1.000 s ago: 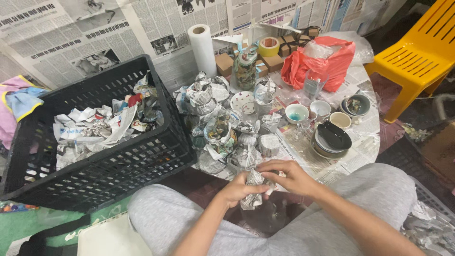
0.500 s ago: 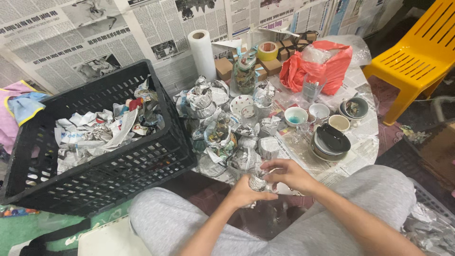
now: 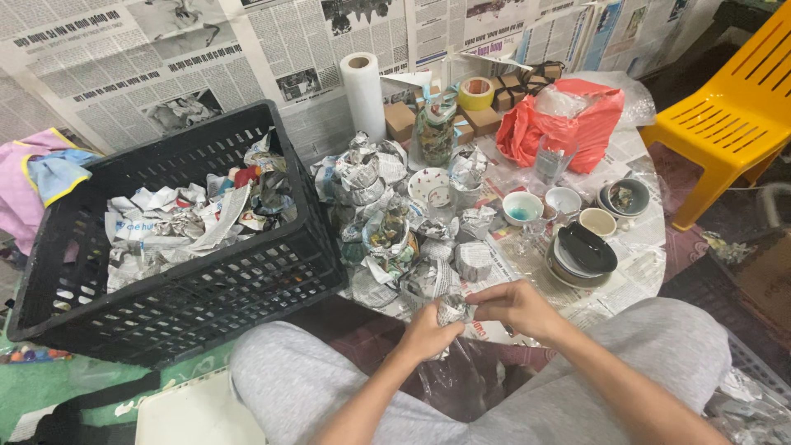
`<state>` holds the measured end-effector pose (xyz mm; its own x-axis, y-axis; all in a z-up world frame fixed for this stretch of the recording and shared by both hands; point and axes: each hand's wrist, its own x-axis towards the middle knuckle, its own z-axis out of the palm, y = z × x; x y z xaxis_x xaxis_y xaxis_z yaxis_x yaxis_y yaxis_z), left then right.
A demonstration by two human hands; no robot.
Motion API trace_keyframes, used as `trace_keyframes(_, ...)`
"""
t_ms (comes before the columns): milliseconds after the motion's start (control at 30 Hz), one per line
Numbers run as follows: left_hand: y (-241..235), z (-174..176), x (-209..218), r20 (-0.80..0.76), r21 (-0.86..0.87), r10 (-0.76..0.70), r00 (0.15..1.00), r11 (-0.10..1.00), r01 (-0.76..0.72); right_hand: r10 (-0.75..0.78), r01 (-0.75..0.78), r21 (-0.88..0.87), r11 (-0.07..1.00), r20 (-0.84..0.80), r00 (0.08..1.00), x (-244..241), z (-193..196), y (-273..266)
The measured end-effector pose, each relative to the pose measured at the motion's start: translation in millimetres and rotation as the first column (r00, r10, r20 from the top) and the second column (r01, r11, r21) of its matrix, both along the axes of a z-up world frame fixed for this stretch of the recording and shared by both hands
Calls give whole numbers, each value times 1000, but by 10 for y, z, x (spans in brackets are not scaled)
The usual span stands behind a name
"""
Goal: The person sits on the floor and wraps small ceramic items, including cups and bowls, with newspaper. They fold the newspaper around each item and place the wrapped pieces on a nearby table.
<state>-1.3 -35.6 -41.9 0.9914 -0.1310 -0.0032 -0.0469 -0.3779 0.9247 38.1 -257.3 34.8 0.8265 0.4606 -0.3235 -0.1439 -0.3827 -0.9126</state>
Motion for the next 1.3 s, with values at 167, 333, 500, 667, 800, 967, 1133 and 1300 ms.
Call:
trace_keyframes(167,-39,54,-19,-252,-268,-203,946,954,133,-109,109,-11,994,-7,994,14,-152,37)
trace_keyframes(333,-76,253,-114,-181,-265,-221,958,949,168,-48,17,319,948,89,995,24,-367,66)
trace_keyframes(500,-94,287,-105,-189,-348,-263,946,919,186,-151,79,247,966,287,946,-119,-399,171)
trace_keyframes(667,-22,116,-56,-194,-449,-288,938,876,176,18,-57,40,998,644,765,-252,-182,184)
trace_keyframes(800,13,19,-44,-298,-391,-211,931,917,82,128,-154,-9,988,607,784,-244,-11,197)
trace_keyframes(967,-44,-36,-51,-147,-360,-205,968,922,141,211,-224,-66,972,659,722,-237,81,200)
trace_keyframes(1133,-58,-80,-69,31,-243,-99,995,965,104,198,-217,-62,974,698,688,-270,68,244)
trace_keyframes(1300,-124,-6,-107,13,-302,-67,998,951,68,185,-219,-52,974,739,648,-265,77,240)
